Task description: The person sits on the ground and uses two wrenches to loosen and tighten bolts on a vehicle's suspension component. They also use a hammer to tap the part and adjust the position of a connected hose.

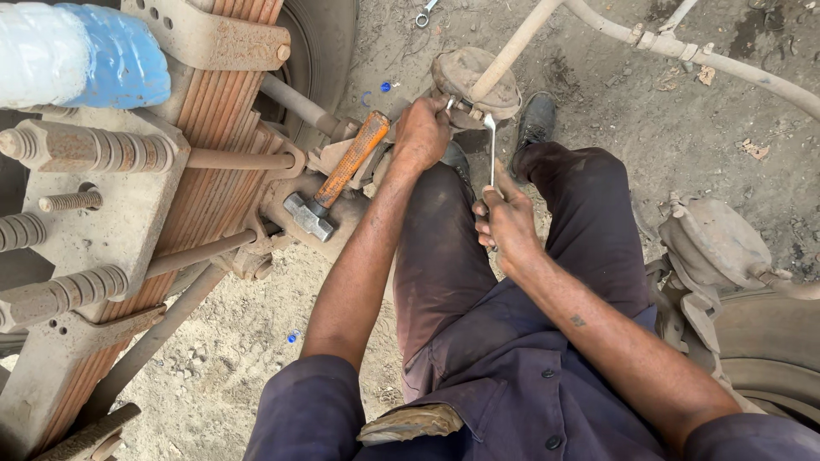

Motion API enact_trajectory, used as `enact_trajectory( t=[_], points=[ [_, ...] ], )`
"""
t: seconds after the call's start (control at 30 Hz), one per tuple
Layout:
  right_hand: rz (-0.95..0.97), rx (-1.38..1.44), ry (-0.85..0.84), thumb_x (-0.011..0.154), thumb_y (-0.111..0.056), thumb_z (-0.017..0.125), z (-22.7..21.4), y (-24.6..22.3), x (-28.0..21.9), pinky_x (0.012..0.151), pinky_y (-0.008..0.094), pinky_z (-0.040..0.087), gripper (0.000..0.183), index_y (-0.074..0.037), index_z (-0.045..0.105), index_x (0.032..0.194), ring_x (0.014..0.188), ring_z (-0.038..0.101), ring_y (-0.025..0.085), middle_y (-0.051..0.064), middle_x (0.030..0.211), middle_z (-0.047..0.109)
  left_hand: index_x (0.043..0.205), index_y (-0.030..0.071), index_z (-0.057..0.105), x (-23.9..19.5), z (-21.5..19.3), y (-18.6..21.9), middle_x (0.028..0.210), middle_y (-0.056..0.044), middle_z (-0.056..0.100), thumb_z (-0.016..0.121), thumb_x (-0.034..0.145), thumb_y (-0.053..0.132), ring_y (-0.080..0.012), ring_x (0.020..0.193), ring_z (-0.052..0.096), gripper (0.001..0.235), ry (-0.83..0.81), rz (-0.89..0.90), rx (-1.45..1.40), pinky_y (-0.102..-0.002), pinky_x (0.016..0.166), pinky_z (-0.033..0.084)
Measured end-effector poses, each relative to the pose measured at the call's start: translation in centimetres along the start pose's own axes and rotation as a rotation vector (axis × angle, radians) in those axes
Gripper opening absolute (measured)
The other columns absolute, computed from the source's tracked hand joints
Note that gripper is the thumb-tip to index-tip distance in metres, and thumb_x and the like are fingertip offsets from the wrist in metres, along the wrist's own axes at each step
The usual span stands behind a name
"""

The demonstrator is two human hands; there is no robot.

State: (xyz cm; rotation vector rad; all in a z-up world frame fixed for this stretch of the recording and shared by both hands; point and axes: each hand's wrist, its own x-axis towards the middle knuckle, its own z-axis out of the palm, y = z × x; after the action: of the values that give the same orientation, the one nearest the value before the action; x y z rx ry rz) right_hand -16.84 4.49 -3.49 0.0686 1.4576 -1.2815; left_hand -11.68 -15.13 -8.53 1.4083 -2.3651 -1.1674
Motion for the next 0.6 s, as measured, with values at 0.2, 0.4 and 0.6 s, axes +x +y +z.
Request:
enact_trajectory(
  t=[0.2, 0.4, 0.6],
  points=[
    [-0.032, 0.079, -0.054, 0.101, -0.007, 0.048, 1.6, 0.7, 0.3, 0.043, 0.024, 0.045, 0.072, -0.03, 0.022, 0.164, 0.055, 0.051, 0.009, 0.001, 0.075, 0.056, 0.116, 0.009, 0.077, 0.6, 1.4, -0.6, 0.107, -0.019, 0.076, 0.065, 0.095, 0.019, -0.0355, 0.105, 0.072, 0.025, 0.002, -0.1, -0.048, -0.045, 0.092, 0.055],
    [-0.062, 0.114, -0.168, 0.103, -0.006, 0.045, 2.4, 1.4, 0.6, 0.063, 0.034, 0.062, 0.078, -0.03, 0.004, 0.165, 0.069, 0.062, 0.013, 0.006, 0.086, 0.062, 0.116, 0.008, 0.074, 0.8, 1.2, 0.1, 0.095, -0.015, 0.078, 0.063, 0.094, 0.017, -0.0292, 0.093, 0.077, 0.026, -0.03, -0.147, -0.063, -0.043, 0.088, 0.057],
    [-0.055, 0.12, -0.208, 0.101, -0.003, 0.048, 2.1, 1.5, 1.1, 0.069, 0.04, 0.066, 0.082, -0.026, 0.004, 0.166, 0.074, 0.066, 0.017, 0.009, 0.091, 0.062, 0.115, 0.009, 0.075, 1.1, 0.8, 0.2, 0.097, -0.017, 0.077, 0.066, 0.092, 0.018, -0.0313, 0.094, 0.076, 0.026, -0.019, -0.145, -0.074, -0.043, 0.087, 0.057]
  ],
)
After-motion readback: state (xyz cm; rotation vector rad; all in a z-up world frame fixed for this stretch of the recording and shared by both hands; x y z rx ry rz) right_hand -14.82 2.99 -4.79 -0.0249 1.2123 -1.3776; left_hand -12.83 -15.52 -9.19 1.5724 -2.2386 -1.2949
